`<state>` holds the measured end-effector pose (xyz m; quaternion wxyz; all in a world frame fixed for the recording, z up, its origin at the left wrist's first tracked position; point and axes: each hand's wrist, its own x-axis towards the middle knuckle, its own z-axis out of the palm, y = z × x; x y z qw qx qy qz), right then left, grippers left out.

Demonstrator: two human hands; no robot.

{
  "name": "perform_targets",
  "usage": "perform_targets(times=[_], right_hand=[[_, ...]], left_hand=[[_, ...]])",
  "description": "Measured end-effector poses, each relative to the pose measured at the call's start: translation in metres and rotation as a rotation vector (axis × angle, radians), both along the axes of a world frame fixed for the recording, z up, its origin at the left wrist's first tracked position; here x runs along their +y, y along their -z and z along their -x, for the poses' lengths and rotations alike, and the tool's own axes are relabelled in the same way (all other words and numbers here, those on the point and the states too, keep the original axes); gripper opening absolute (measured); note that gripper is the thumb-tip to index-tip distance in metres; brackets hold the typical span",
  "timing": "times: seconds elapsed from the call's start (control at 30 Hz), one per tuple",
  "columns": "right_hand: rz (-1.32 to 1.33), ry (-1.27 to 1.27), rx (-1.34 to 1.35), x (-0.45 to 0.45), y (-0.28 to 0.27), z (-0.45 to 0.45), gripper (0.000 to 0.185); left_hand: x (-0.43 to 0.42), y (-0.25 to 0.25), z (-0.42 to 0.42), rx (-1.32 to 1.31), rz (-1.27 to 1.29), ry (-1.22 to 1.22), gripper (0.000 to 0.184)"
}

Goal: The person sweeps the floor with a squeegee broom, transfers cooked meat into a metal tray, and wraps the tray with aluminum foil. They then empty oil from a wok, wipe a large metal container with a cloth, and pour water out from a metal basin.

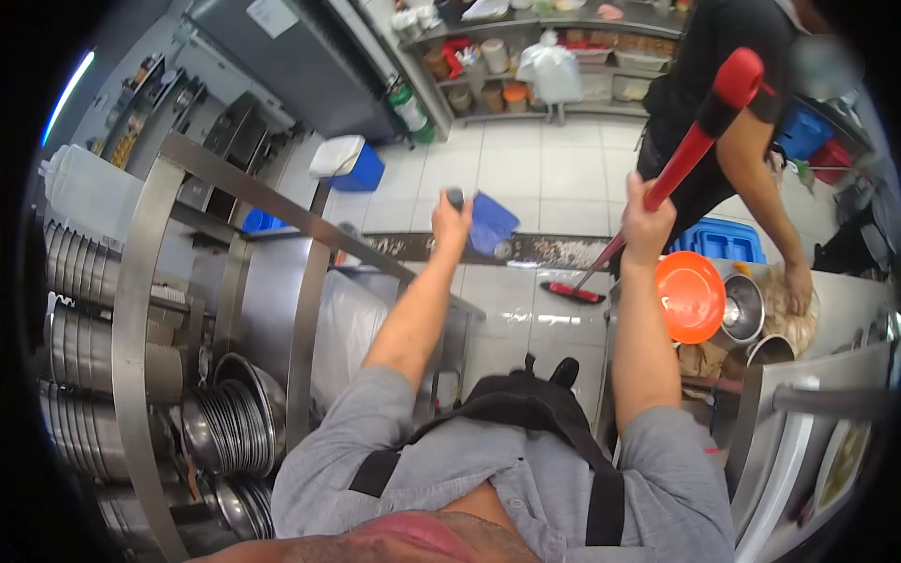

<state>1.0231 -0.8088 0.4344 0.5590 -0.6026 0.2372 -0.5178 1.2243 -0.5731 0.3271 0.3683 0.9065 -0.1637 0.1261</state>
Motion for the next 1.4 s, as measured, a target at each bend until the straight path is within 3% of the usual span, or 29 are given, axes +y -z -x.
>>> perform_targets(times=[0.23, 0.37, 0.57, 0.7, 0.83, 0.93, 1.17, 1.4], right_hand=[[-0.054, -0.081, -0.117, 0.084, 0.03, 0.09, 0.033], [-0.007, -0.129, -0.143, 0.114, 0.045, 0.126, 0.031], [0.077, -0.159, -0.084, 0.156, 0.044, 0.149, 0.034], [-0.017, -0.252, -0.083, 0.194, -0.004, 0.171, 0.038], [0.148, -0.334, 0.019, 0.225, -0.03, 0.22, 0.035], [-0.004, -0.361, 0.017, 0.249, -0.027, 0.265, 0.038], [-0.086, -0.505, 0.081, 0.288, -0.007, 0.37, 0.035], [0.089, -0.538, 0.092, 0.326, -0.013, 0.428, 0.036]], left_hand=[[0.017, 0.12, 0.113, 0.185, 0.029, 0.122, 0.041], [0.067, 0.185, 0.178, 0.335, -0.049, 0.067, 0.038], [0.158, 0.205, 0.265, 0.422, -0.016, 0.026, 0.037], [0.194, 0.206, 0.306, 0.456, -0.022, -0.052, 0.04], [0.212, 0.198, 0.35, 0.459, -0.046, -0.101, 0.041], [0.228, 0.206, 0.394, 0.406, -0.033, -0.159, 0.043], [0.284, 0.189, 0.508, 0.473, -0.076, -0.327, 0.047], [0.313, 0.242, 0.571, 0.264, 0.217, -0.574, 0.046]])
